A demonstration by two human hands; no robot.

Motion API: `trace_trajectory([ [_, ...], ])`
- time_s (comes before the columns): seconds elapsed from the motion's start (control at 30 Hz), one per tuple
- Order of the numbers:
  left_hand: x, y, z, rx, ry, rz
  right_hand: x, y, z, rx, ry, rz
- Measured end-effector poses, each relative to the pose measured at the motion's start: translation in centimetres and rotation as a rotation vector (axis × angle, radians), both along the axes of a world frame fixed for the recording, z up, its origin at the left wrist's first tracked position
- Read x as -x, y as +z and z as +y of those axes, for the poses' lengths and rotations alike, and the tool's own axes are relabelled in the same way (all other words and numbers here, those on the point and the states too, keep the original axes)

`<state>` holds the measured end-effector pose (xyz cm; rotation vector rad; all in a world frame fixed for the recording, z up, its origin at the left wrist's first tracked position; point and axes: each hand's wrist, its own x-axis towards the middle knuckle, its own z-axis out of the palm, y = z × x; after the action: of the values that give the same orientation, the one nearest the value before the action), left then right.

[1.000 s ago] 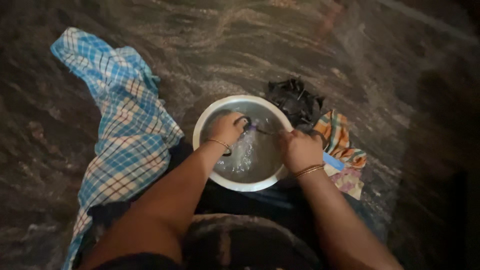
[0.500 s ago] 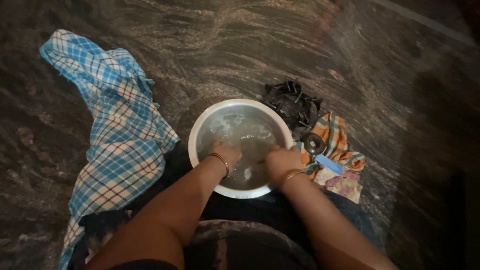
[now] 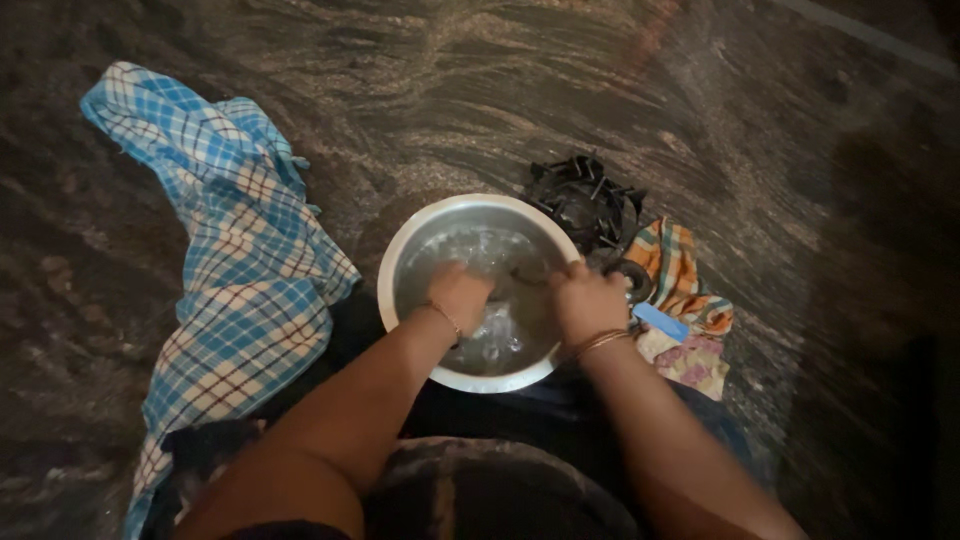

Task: The person scrubs a small metal ring with a toothbrush over a bowl of water, repeatedly dipping and scrubbing the object. The person then picks up a second metal ring and scrubs it in the same manner.

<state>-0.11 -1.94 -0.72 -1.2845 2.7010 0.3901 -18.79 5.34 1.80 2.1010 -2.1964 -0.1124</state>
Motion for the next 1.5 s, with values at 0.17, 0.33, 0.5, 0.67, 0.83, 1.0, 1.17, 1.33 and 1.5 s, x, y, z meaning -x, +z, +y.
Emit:
trace_trajectory([
  [0.17,-0.6,-0.2,0.5,-0.104,-0.017,-0.129,-1.6,-0.8,0.1,-0.155,0.123,0.141],
  [0.33,-1.6,1.9,-0.7,-0.262,0.304,0.379,0.4,2.2,1.1,0.131,0.070,-0.226],
  [0.5,-1.1,4.8,-0.9,-0.350,0.570,0.941,1.9,4.2,2.9,0.344,-0.009,-0.571],
  [0.67,-0.1,5.8,0.1,-0.739,0.737,1.218,1.9,2.7,4.4,0.325,-0.081,-0.970],
  [0.83,0.1,6.4,0.6,-0.740,0.784,1.270,1.3,2.1,4.8,0.224,-0.224,-1.398],
  [1.0,0.1,7.7,0.5,-0.693,0.663,1.353,1.0,2.7,4.5,0.209,-0.224,-1.415],
  [1.17,-0.3,8.0,0.8,-0.964,0.764,1.459,1.2,2.3,3.9,0.196,-0.299,-1.538],
  [1.33,-0.1,6.3,0.5,-1.028,0.800,1.462,2.1,0.6,3.6,0.165,-0.273,-1.447],
  [1.5,-0.1,3.7,-0.1,-1.102,0.680,1.590,2.8,-0.7,3.4,0.149,-0.184,-1.225],
])
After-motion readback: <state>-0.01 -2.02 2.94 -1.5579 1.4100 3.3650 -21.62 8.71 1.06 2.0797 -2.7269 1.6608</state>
